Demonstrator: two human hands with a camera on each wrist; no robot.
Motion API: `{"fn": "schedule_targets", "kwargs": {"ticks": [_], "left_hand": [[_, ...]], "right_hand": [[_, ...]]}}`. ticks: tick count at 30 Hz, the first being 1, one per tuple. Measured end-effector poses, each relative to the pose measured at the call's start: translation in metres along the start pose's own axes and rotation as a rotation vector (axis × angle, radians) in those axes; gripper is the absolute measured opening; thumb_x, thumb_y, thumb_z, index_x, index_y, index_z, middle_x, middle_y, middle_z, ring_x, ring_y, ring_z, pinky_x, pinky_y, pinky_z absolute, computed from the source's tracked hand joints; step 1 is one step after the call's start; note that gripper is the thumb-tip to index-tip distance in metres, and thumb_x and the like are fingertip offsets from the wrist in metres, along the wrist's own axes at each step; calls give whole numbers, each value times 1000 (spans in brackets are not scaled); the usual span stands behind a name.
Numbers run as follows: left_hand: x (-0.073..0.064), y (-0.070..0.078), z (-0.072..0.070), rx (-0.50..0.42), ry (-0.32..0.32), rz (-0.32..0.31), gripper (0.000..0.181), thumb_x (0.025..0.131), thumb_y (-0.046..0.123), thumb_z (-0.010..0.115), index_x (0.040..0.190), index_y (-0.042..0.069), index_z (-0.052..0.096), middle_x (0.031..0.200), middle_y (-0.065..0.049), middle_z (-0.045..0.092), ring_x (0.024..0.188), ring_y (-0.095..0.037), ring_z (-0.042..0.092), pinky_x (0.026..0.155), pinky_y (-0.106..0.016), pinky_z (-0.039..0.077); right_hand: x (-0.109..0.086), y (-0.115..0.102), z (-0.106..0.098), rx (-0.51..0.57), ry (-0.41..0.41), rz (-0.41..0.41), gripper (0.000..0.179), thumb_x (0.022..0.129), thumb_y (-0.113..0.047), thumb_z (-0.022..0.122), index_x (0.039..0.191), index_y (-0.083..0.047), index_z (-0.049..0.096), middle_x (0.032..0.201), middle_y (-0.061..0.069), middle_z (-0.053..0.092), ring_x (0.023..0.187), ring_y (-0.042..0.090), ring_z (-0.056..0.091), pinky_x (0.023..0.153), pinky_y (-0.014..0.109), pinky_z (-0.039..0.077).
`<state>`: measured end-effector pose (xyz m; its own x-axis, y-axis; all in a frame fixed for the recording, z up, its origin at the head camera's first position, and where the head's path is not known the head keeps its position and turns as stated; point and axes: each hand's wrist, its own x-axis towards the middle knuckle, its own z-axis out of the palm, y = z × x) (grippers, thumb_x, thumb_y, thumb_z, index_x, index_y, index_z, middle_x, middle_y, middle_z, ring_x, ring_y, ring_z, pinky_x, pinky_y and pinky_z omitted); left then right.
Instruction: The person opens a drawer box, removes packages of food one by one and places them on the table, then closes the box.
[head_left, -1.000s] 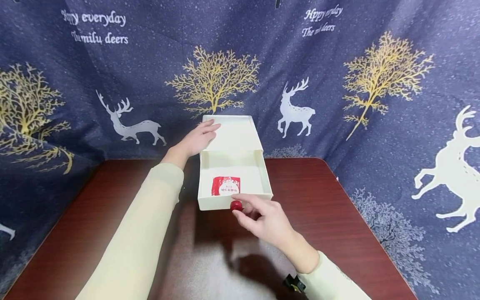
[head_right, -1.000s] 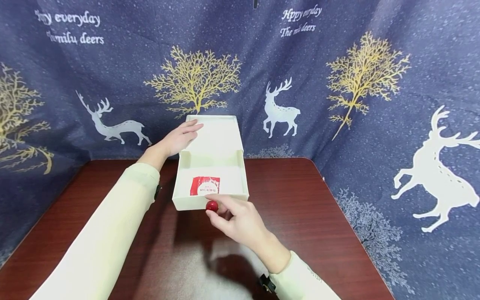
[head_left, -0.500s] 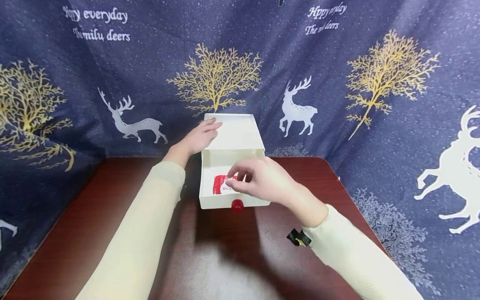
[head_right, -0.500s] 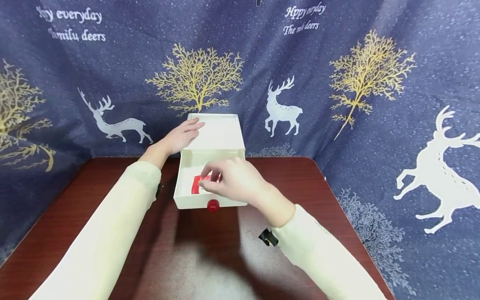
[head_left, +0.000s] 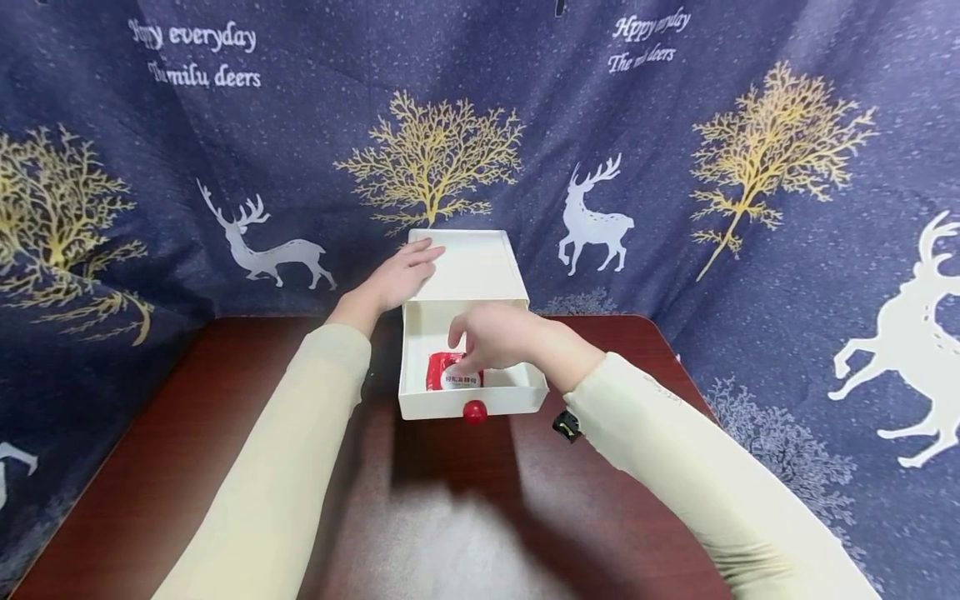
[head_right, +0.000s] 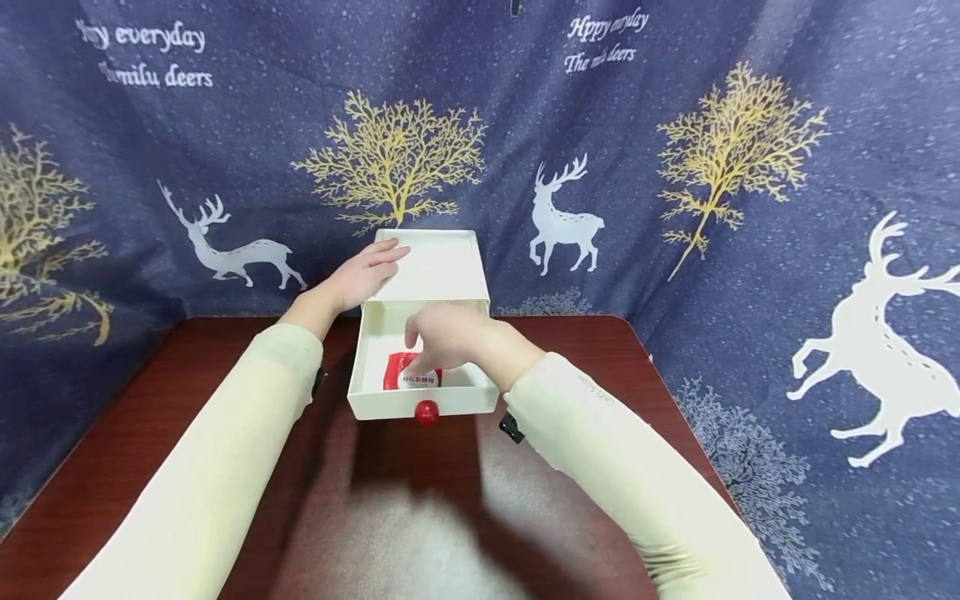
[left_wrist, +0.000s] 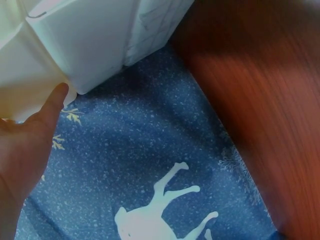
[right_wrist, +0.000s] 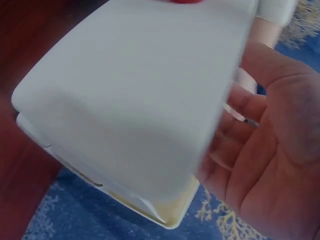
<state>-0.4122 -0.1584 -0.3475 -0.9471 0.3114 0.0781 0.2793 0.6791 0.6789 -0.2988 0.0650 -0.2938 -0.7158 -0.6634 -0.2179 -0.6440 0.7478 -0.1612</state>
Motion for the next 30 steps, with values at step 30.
{"fn": "schedule_targets", "kwargs": {"ticks": [30], "left_hand": [[0,-1,1,-16,5,7,57,116,39,38,171,23,43,186,1,17,174,-34,0,140,-61,5]], "right_hand": [[-11,49,-2,472,177,45,11,101,-21,76,103,-11,79,83,-3,71,70,13,59,66,27,50]]}}
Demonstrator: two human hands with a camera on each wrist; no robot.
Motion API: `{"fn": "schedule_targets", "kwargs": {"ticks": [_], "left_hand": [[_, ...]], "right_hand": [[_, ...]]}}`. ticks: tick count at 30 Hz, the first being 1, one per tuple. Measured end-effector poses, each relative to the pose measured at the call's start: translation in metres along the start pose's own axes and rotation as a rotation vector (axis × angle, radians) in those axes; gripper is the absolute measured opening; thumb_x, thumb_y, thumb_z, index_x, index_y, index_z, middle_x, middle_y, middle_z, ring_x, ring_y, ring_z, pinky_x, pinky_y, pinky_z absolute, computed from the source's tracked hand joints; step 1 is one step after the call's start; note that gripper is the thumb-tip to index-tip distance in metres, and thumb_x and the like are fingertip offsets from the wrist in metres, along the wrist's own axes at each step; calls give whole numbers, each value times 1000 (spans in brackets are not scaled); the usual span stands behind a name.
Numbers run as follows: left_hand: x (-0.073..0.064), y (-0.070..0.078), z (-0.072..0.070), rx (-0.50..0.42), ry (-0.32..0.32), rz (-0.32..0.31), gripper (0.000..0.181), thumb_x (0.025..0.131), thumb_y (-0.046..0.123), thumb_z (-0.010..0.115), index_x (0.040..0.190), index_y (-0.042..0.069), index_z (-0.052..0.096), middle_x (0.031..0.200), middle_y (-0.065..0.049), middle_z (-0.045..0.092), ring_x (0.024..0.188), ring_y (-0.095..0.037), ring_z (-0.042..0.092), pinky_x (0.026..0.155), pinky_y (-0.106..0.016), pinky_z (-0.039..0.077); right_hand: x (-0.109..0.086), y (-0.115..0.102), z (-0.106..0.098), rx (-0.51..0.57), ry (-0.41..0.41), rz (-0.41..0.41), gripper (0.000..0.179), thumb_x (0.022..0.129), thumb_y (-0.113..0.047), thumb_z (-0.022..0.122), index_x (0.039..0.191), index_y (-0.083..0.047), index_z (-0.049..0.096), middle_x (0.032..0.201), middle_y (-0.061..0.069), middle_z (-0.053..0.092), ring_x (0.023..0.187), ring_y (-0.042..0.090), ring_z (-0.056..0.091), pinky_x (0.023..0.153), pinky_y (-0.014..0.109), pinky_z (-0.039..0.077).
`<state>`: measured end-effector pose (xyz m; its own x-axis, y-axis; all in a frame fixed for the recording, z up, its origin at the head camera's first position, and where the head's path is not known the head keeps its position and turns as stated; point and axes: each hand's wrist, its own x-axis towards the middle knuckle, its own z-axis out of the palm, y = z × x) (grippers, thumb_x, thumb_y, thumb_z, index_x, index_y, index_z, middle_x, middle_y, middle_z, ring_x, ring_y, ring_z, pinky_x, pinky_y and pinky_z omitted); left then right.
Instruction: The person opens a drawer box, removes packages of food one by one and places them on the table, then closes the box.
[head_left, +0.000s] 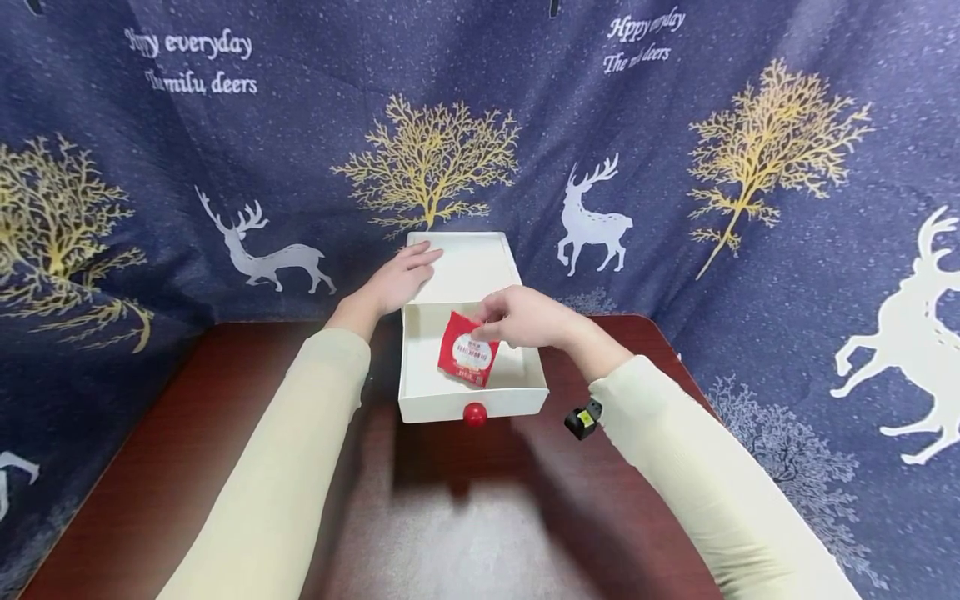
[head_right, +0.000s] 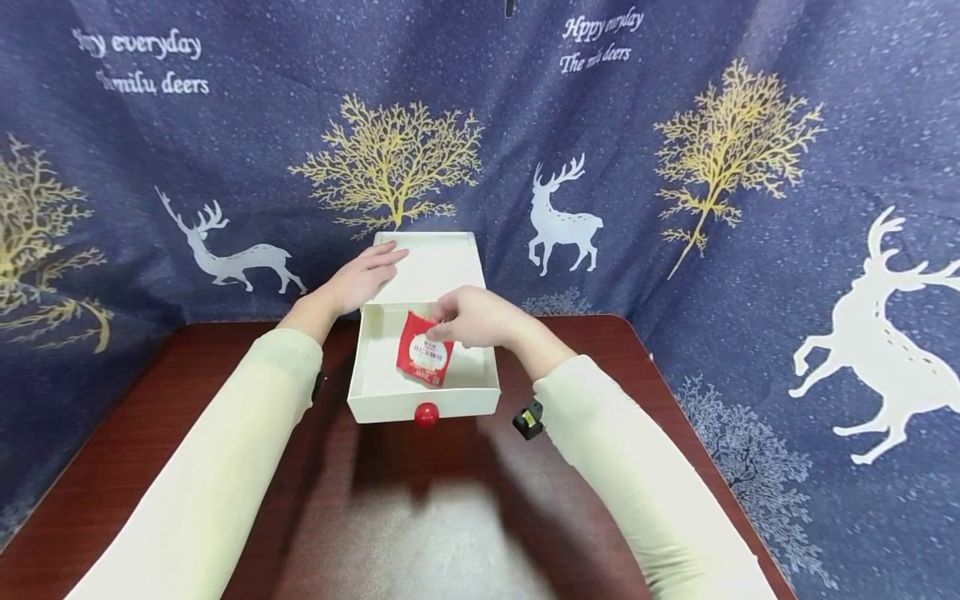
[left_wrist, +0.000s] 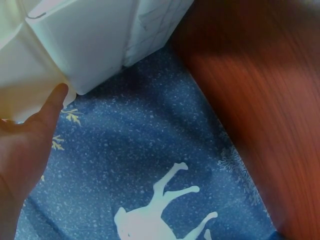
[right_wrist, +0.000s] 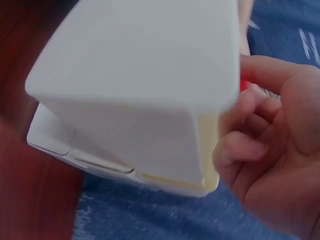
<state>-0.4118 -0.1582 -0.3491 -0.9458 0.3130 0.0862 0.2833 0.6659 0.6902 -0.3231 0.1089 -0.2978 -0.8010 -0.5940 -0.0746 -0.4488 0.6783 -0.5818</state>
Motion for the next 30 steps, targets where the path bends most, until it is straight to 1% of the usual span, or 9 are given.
{"fn": "schedule_targets", "kwargs": {"ticks": [3,5,8,13,17,19,23,26,30], "left_hand": [[0,0,1,-8,-4,-3,57,117,39,38,171,23,43,187,1,16,174,-34,0,140,-60,5],[1,0,1,-11,-2,-4,57,117,39,38,171,23,43,187,1,16,174,-33,0,140,-60,5],[0,1,0,-8,-2,-4,56,117,39,38,171,23,43,187,1,16,174,-34,0,140,-60,4],[-1,3,-3,-6,-6,0,56,117,38,36,171,23,42,187,1,15,174,-34,-1,140,-60,3],[-2,4,-5,-13,-6,-4,56,117,39,36,171,23,42,187,1,15,174,-34,-2,140,-60,2],[-2,4,-6,-14,-6,-8,56,118,39,36,171,24,43,187,2,15,174,-34,-2,140,-60,2],[-1,3,-5,-8,-8,-7,56,118,39,35,171,24,42,187,2,14,174,-34,-1,140,-60,3],[0,1,-3,-13,-7,-7,56,118,40,35,171,24,42,187,3,14,174,-34,-2,140,-61,3],[0,0,-1,-29,-10,-8,56,118,40,36,171,25,42,187,4,13,174,-33,-3,140,-62,1]], "right_hand": [[-5,13,-11,269,88,60,13,102,-19,75,108,-7,78,79,-3,67,62,13,54,57,25,43],[-9,21,-18,446,162,92,16,103,-17,74,113,-4,76,77,-4,65,59,11,52,54,23,40],[-10,37,-27,682,275,139,19,106,-16,72,120,-3,70,77,-5,63,57,8,53,52,20,40],[-12,68,-38,935,462,199,20,110,-17,67,126,-6,63,83,-4,69,62,5,63,59,15,54],[-15,96,-39,1131,586,256,8,112,-15,62,118,-9,63,82,-4,67,65,6,65,63,15,57],[-14,110,-36,1221,629,293,5,112,-14,60,112,-10,63,81,-4,66,66,7,64,63,16,57],[-14,141,-23,1373,716,379,8,112,-13,60,106,-9,63,78,-3,68,66,8,65,63,18,57],[-15,161,-9,1415,746,444,6,112,-13,59,108,-10,62,79,-4,71,66,7,67,63,18,58],[-16,182,12,1423,762,523,5,112,-11,58,110,-10,62,80,-4,74,67,7,72,63,18,61]]}}
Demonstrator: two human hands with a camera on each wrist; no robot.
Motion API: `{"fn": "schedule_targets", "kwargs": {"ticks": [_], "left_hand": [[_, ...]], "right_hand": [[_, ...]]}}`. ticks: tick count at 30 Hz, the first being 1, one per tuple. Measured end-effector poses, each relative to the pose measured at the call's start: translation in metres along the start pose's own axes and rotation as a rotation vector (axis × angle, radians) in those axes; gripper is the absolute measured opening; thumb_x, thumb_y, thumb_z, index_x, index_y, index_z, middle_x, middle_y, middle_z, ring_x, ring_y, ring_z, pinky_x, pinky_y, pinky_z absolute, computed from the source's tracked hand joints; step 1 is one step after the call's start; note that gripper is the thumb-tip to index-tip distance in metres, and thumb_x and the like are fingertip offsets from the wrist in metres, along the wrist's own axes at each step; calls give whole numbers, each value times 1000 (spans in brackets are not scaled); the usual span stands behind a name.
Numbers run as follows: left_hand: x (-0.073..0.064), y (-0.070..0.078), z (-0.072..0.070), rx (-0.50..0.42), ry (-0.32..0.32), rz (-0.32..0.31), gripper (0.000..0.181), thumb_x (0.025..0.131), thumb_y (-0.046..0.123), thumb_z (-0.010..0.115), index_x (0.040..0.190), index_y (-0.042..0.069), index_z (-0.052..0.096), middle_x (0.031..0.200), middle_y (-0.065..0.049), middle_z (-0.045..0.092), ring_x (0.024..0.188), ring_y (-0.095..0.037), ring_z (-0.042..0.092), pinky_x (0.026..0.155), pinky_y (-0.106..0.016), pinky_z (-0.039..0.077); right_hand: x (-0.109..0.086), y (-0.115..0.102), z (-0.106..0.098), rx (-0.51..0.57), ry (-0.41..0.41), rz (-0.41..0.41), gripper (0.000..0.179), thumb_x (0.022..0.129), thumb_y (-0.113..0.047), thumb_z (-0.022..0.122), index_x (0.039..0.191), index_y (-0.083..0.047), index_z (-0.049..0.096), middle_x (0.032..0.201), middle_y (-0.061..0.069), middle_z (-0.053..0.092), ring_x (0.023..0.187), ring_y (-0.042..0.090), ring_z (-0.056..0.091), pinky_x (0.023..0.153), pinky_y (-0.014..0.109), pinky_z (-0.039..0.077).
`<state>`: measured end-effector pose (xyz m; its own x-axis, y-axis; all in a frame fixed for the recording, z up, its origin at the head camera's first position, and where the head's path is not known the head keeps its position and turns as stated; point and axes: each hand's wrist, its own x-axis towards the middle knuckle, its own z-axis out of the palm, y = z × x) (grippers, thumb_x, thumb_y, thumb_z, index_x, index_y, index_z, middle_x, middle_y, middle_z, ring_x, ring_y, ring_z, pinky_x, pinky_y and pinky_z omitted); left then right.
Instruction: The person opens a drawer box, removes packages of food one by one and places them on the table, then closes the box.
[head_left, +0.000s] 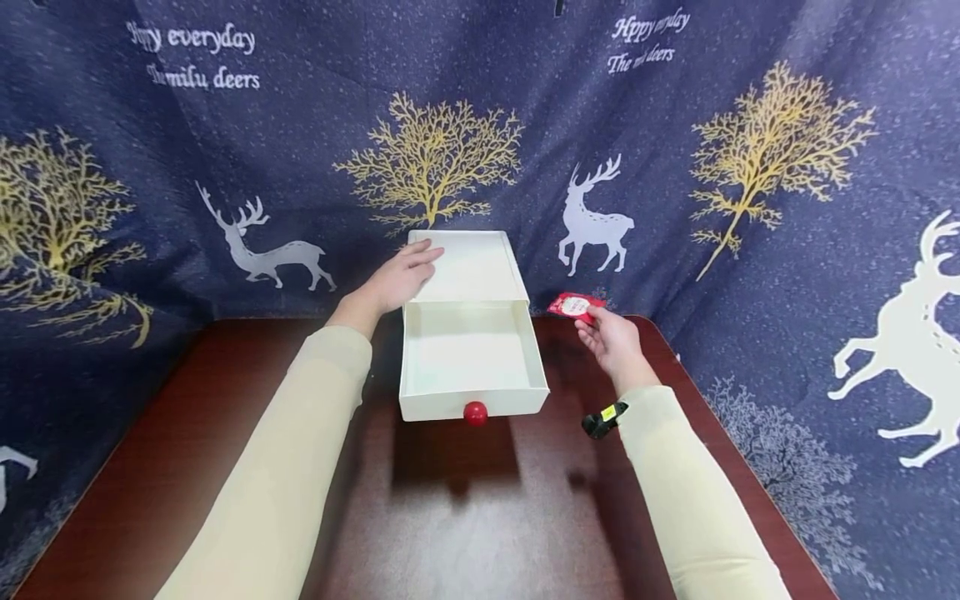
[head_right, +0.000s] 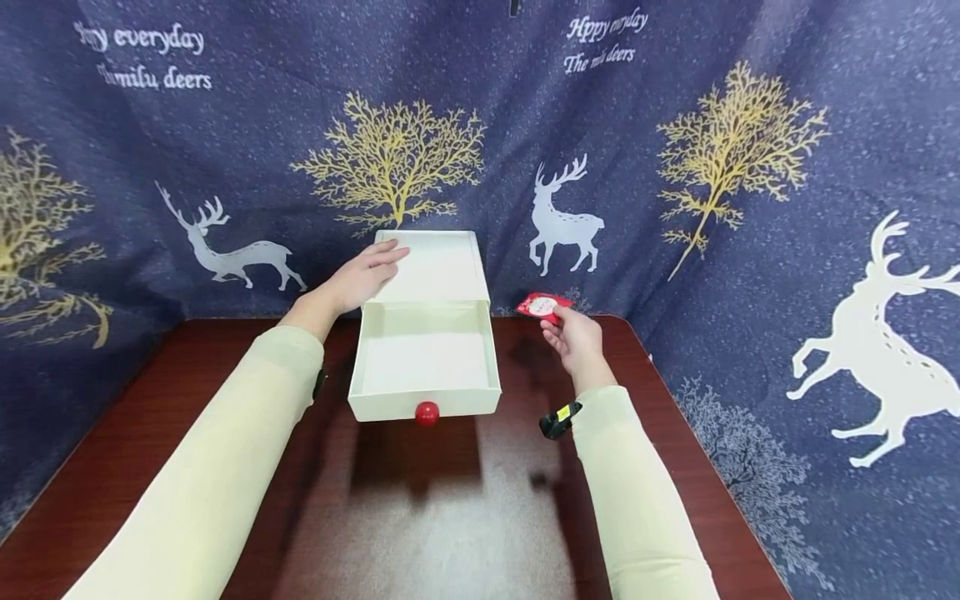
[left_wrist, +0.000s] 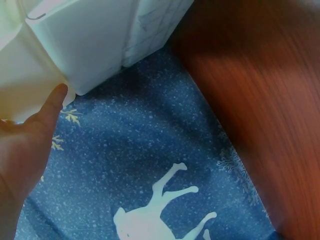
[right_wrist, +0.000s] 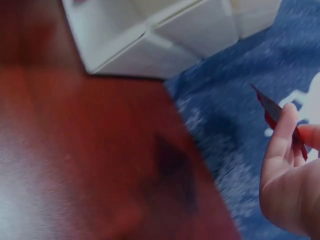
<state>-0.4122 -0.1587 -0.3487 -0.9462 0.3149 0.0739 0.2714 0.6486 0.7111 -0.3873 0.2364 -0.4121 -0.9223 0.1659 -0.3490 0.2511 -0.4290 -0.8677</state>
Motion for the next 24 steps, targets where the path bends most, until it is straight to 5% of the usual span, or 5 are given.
{"fn": "schedule_targets", "kwargs": {"ticks": [12,24], "left_hand": [[-1,2,1,4,4,-5,56,118,39,37,171,24,42,187,4,14,174,-33,-2,140,-61,3],[-2,2,0,-7,-5,-12,55,118,39,37,172,26,41,187,5,13,174,-32,-3,140,-61,3]], "right_hand": [[15,50,-20,-87,57,33,43,112,-10,56,153,3,51,84,-3,75,67,4,75,68,18,64],[16,68,-15,-134,48,39,49,113,-7,50,159,10,46,91,4,74,67,5,76,69,18,65]]}}
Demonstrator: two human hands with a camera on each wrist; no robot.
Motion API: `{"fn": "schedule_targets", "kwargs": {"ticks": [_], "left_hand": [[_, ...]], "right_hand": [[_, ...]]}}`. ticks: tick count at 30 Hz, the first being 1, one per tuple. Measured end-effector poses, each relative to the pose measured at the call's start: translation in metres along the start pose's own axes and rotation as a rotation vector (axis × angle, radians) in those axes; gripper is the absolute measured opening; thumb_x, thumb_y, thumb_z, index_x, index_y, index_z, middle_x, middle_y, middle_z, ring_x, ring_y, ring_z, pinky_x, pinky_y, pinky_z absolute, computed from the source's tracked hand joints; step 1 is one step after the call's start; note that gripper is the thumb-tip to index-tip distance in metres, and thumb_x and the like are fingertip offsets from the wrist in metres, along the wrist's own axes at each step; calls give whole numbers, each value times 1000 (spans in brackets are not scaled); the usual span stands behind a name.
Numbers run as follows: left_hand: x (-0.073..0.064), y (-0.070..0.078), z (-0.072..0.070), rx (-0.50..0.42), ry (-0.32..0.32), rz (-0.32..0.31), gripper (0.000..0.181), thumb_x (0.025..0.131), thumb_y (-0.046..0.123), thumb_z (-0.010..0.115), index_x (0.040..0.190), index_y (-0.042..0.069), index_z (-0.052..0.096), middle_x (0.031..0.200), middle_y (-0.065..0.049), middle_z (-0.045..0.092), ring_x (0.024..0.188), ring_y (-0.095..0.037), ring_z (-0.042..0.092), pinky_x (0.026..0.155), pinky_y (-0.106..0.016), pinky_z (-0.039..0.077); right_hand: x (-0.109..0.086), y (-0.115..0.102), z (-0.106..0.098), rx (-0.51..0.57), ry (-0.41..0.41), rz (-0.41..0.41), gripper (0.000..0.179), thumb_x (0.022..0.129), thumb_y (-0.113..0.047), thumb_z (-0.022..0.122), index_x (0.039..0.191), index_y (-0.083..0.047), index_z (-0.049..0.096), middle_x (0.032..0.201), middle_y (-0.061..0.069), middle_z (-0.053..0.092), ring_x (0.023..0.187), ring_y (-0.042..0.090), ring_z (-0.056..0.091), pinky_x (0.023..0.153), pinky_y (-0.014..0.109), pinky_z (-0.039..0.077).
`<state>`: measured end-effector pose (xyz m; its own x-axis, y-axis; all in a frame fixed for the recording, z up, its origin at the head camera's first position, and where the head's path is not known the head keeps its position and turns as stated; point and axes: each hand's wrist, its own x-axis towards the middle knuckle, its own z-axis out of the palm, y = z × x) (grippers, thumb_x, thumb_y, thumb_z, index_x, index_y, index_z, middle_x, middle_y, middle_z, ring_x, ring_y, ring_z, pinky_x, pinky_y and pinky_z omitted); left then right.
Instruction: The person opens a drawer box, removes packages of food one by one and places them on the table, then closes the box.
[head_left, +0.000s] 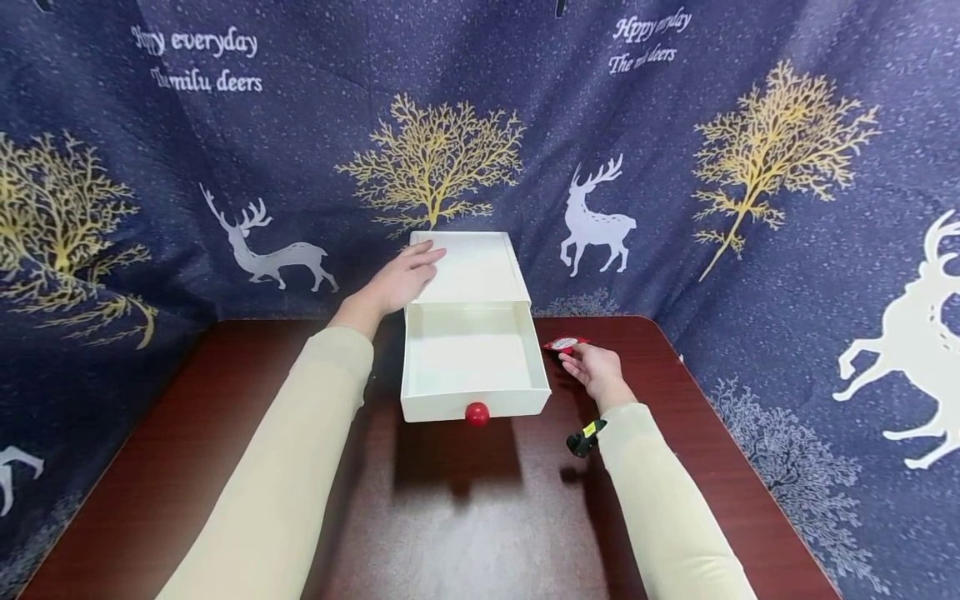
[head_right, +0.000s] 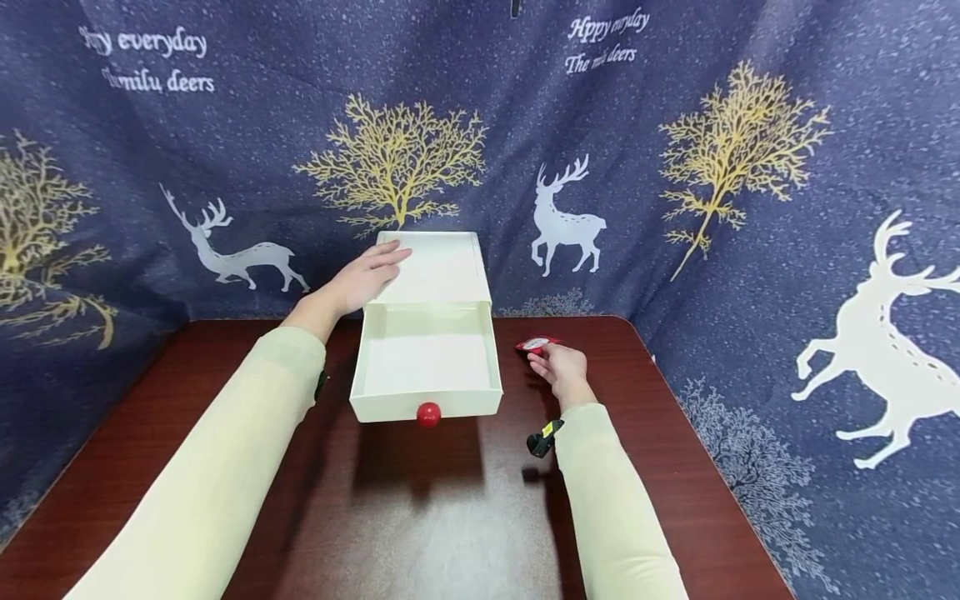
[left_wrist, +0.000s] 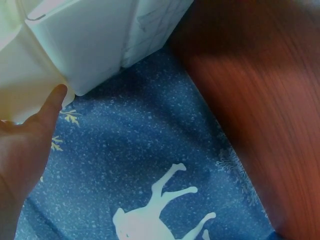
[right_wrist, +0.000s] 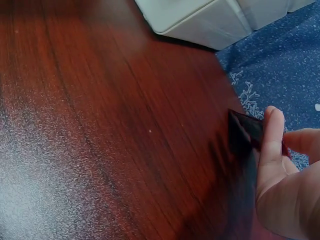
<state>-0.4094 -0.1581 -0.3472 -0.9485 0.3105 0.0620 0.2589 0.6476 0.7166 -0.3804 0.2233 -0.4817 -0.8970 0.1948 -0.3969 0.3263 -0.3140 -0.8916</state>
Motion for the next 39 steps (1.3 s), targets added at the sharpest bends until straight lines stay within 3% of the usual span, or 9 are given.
{"fn": "schedule_targets", "kwargs": {"ticks": [3,8,14,16,20,22,30,35,39], "left_hand": [[-1,1,0,0,3,-1,55,118,39,37,171,26,42,187,4,14,174,-32,-2,140,-61,3],[-2,2,0,-1,10,-1,55,118,38,37,171,24,42,187,3,14,174,-32,1,140,-60,5],[-1,1,1,11,17,5,56,117,38,37,171,24,42,187,2,15,174,-33,1,140,-60,5],[-1,1,1,13,19,9,56,117,38,36,171,23,43,187,2,15,174,-34,1,140,-60,5],[-1,1,2,13,19,14,56,117,37,36,171,23,43,187,1,16,174,-34,1,140,-60,4],[0,1,2,12,17,13,56,117,37,36,171,23,42,187,1,15,174,-34,1,140,-60,4],[1,0,2,32,11,14,57,117,38,35,171,22,41,187,0,14,174,-35,0,140,-60,4],[0,0,2,26,15,13,56,117,37,36,171,22,43,187,1,16,174,-35,1,140,-60,5],[0,0,1,16,20,13,56,117,37,36,171,23,43,187,1,16,174,-34,1,140,-60,5]], "right_hand": [[0,3,0,-15,4,-5,50,112,-4,48,159,12,43,100,10,73,68,6,77,70,20,66],[0,8,3,-138,49,-3,48,112,-9,48,155,11,45,110,13,69,70,5,72,67,18,64],[2,11,6,-175,19,-19,50,115,-13,48,158,12,45,147,23,60,80,7,68,70,15,61],[2,12,6,-163,-1,-21,50,114,-11,47,158,13,44,147,25,61,78,6,70,71,16,63],[0,12,4,-161,-15,-17,50,111,-7,47,156,15,44,127,22,69,72,7,73,72,19,65],[-1,12,3,-165,-20,-13,51,111,-8,48,157,15,44,126,21,68,73,7,73,71,19,65],[-5,9,-2,-235,-53,-42,55,116,-15,45,166,7,39,165,29,50,81,5,71,73,18,63],[-11,6,-2,-313,-63,-109,53,114,-15,48,164,5,44,157,28,56,78,4,69,67,17,60],[-19,2,2,-383,-70,-211,49,112,-13,52,157,6,53,123,17,72,74,5,69,63,19,60]]}}
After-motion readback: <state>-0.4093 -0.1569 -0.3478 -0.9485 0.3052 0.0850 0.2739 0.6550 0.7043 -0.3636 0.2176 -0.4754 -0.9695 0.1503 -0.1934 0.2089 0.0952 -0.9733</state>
